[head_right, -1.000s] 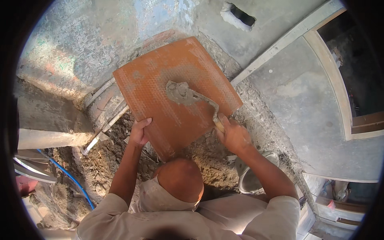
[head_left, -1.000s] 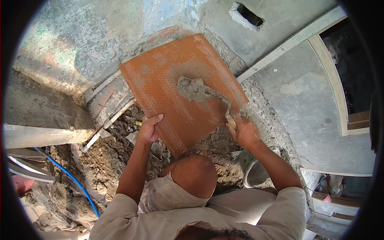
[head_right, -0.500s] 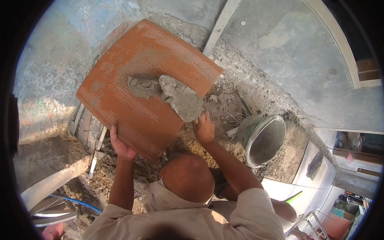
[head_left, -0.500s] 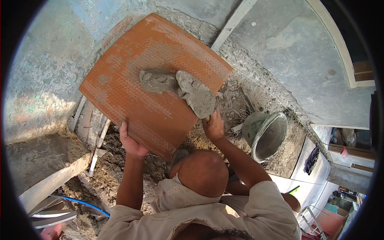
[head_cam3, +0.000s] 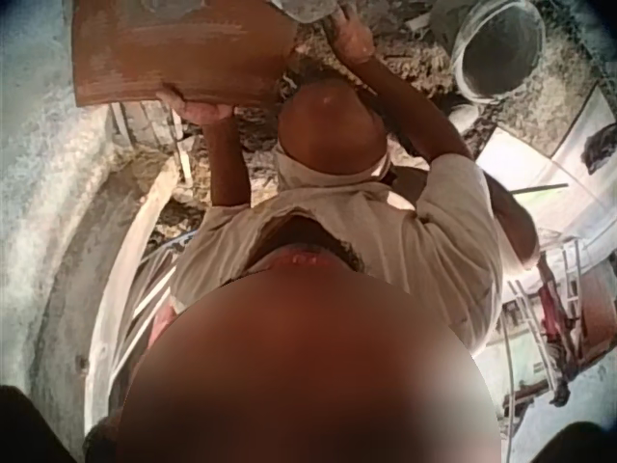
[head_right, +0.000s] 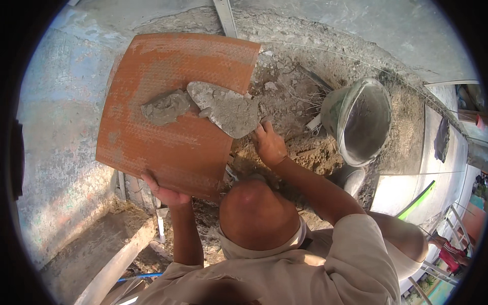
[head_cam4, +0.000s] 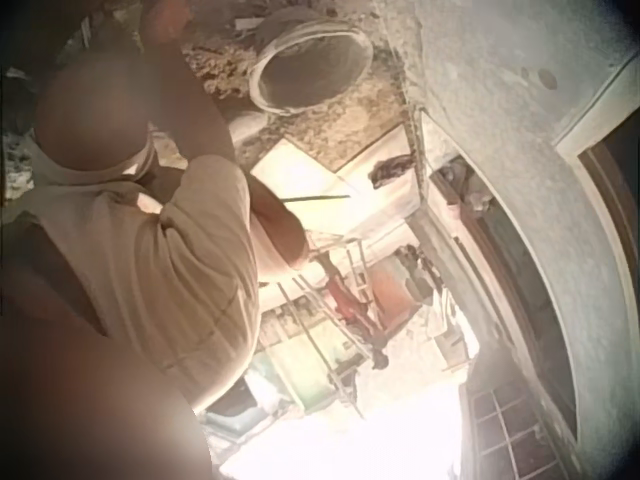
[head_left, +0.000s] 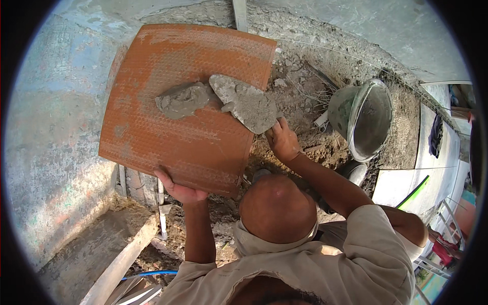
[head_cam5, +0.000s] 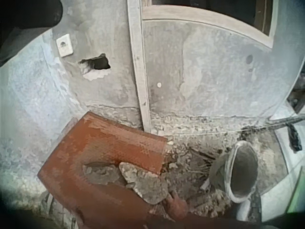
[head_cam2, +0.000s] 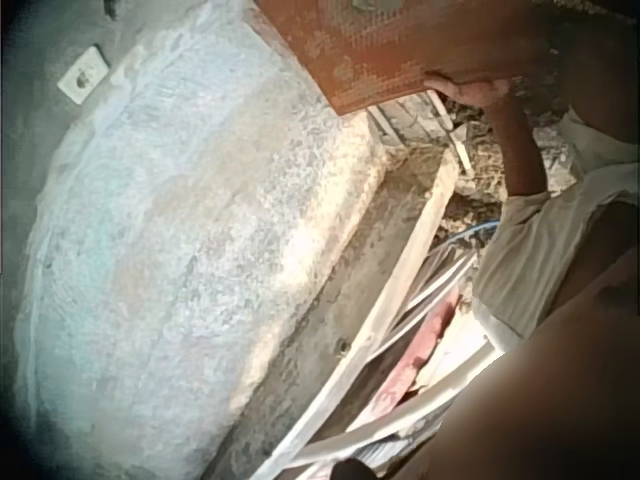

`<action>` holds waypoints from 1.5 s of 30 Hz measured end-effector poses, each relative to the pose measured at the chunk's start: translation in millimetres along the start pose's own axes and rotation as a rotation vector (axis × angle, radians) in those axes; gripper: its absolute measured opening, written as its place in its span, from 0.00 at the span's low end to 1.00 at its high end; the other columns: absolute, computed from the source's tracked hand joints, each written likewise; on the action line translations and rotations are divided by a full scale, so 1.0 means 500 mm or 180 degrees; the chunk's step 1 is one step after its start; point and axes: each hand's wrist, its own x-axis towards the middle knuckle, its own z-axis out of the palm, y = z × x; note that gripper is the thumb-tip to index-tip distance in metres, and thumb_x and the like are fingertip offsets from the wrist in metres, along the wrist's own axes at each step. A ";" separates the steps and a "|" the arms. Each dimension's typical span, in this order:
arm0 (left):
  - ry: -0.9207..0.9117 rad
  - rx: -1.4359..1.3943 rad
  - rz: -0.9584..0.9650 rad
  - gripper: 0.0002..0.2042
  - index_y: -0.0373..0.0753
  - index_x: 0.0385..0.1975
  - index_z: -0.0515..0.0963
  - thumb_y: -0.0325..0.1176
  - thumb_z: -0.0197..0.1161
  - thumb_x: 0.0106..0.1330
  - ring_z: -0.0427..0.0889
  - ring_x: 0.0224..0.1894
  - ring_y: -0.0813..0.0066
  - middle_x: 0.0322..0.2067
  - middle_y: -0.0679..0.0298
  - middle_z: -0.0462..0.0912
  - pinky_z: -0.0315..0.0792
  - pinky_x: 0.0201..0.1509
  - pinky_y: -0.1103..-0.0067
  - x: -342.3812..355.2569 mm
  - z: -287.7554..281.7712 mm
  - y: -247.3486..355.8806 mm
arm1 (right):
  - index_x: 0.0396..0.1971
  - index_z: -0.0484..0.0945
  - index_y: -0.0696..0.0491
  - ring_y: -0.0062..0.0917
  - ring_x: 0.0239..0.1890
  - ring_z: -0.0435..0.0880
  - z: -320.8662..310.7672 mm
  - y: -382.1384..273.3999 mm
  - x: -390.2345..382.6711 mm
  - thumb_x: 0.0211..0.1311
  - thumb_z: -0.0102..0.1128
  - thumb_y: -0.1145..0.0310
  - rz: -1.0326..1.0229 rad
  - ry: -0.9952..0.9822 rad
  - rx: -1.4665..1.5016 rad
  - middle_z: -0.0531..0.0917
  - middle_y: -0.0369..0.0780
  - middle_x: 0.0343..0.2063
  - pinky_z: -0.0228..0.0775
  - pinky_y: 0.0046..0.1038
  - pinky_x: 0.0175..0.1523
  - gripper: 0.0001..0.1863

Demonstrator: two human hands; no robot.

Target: Placing tiles on a floor using mortar, a rubber mallet, and a level.

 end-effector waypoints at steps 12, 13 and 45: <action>0.0221 0.0109 0.0156 0.34 0.42 0.68 0.56 0.60 0.45 0.71 0.65 0.65 0.55 0.65 0.57 0.63 0.61 0.67 0.57 0.010 -0.014 0.012 | 0.50 0.70 0.53 0.48 0.34 0.80 -0.079 0.168 -0.210 0.58 0.56 0.70 0.0181 -0.0902 -0.0197 0.73 0.48 0.43 0.76 0.43 0.38 0.19; 0.0147 0.0067 0.0114 0.34 0.42 0.68 0.56 0.60 0.45 0.71 0.65 0.65 0.56 0.65 0.57 0.63 0.61 0.67 0.57 0.010 -0.015 0.009 | 0.50 0.70 0.53 0.48 0.32 0.79 -0.091 0.183 -0.212 0.57 0.55 0.71 -0.0016 -0.0980 -0.0066 0.72 0.47 0.43 0.76 0.42 0.38 0.19; 0.0122 -0.0311 0.0051 0.35 0.40 0.68 0.57 0.61 0.44 0.71 0.65 0.65 0.55 0.65 0.56 0.64 0.61 0.68 0.59 0.008 -0.003 0.005 | 0.42 0.75 0.60 0.38 0.28 0.85 -0.499 -0.066 0.030 0.62 0.62 0.60 -0.0405 -0.1759 -0.0476 0.81 0.46 0.26 0.76 0.33 0.32 0.18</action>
